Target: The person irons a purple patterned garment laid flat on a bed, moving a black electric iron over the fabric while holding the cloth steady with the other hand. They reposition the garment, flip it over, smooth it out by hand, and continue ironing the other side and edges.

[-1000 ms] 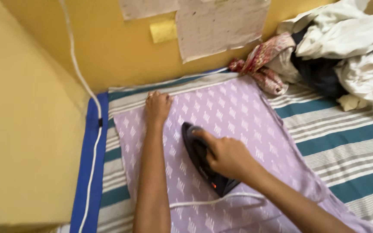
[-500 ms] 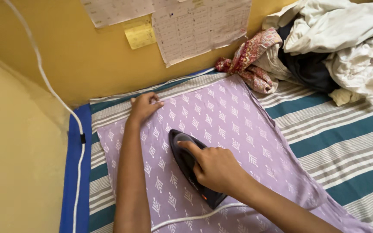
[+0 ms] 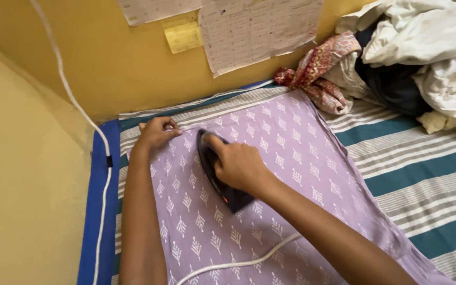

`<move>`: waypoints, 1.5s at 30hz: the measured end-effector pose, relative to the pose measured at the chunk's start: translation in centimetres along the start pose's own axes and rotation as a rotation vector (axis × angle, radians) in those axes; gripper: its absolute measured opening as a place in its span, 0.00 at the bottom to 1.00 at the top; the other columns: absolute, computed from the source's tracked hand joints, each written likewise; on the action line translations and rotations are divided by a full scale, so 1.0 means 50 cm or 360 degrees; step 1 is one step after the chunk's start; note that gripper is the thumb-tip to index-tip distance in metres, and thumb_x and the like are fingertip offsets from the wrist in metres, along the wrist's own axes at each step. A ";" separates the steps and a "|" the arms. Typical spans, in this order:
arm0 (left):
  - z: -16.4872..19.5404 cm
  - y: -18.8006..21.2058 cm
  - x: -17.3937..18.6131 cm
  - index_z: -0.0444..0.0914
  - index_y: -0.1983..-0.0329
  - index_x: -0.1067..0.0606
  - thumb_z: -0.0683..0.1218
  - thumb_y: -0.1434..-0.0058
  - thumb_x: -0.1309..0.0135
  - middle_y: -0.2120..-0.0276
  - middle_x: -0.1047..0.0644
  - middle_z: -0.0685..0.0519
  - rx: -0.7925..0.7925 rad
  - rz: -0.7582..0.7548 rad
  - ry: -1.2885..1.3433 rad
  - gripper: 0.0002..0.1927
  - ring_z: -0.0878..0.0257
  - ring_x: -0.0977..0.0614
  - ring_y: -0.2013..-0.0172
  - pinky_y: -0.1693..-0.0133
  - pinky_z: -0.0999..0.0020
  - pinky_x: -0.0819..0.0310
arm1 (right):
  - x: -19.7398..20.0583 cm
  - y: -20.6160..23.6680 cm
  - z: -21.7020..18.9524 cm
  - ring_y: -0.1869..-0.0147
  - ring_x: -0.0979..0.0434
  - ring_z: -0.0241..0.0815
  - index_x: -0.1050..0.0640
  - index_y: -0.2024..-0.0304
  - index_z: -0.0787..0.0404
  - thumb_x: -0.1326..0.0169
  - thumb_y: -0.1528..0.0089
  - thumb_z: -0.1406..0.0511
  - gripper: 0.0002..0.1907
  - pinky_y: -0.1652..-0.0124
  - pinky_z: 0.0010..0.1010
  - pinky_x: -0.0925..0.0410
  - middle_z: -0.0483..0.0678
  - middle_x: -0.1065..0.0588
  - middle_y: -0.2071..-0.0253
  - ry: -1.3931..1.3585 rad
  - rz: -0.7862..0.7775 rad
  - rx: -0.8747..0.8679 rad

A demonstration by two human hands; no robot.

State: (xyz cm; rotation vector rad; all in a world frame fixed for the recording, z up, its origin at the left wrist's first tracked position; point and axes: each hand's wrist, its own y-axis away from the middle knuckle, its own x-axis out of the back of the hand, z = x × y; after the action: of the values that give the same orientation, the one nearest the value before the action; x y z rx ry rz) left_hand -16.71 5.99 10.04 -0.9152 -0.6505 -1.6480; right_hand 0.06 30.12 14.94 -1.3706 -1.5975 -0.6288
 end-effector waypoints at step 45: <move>0.039 0.226 -0.149 0.33 0.36 0.31 0.51 0.30 0.55 0.33 0.34 0.38 0.0197 0.0999 -0.0500 0.24 0.41 0.37 0.31 0.32 0.44 0.44 | -0.084 -0.230 0.035 0.55 0.20 0.69 0.34 0.34 0.45 0.48 0.45 0.63 0.34 0.55 0.58 0.29 0.64 0.20 0.61 -0.0008 0.0041 0.0050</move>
State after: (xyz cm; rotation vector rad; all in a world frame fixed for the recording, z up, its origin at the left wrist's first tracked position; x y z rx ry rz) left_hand -4.51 8.66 4.48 -1.1556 -0.5871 -0.9074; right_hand -11.55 26.64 12.47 -1.3688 -1.5848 -0.5827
